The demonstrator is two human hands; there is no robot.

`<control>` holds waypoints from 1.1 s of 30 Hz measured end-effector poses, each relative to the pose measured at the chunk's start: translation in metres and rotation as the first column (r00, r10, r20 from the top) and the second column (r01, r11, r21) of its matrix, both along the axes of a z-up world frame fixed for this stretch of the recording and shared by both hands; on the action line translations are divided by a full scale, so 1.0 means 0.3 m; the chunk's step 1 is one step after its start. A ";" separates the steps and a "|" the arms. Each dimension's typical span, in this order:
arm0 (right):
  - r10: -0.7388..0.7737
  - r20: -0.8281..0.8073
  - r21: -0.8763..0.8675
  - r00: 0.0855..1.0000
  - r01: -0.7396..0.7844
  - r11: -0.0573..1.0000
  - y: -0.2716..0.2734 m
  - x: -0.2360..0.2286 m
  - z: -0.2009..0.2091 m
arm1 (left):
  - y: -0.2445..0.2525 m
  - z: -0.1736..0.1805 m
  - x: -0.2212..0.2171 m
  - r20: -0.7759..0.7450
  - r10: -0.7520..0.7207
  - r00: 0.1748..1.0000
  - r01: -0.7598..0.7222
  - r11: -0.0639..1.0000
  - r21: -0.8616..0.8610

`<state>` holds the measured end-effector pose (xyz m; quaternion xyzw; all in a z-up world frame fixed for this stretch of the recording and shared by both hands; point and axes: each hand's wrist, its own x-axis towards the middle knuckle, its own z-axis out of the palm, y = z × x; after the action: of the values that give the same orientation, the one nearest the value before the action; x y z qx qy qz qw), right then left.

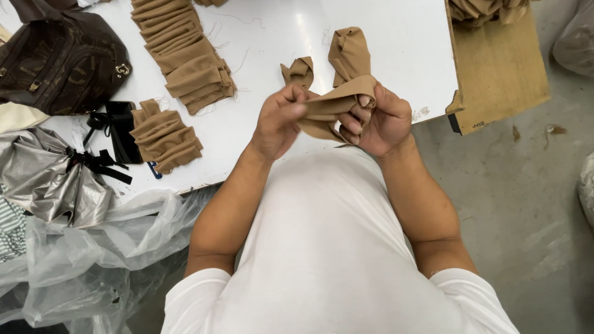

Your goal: Folding small rectangular fabric strips into loops or specific shapes on a workbench in a sewing factory.

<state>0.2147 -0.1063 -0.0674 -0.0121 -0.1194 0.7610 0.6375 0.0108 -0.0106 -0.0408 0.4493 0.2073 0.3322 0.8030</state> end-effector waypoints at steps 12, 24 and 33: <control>-0.145 -0.043 0.049 0.989 0.147 0.988 0.022 0.007 -0.006 | -0.079 0.077 0.036 0.059 -0.086 0.995 0.103 0.904 -0.415; -0.391 0.203 -0.054 0.898 0.409 0.911 -0.011 -0.077 -0.014 | -0.136 0.142 0.044 -0.266 0.021 0.964 0.015 0.991 0.132; -0.258 0.098 -0.098 0.961 0.267 0.959 -0.033 -0.069 -0.034 | -0.096 0.142 -0.016 0.112 0.146 0.983 -0.097 0.927 -0.361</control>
<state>0.1940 -0.1163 -0.0774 -0.0950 -0.1014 0.6739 0.7256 0.0060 -0.0395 0.0018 0.2598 0.2356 0.3688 0.8608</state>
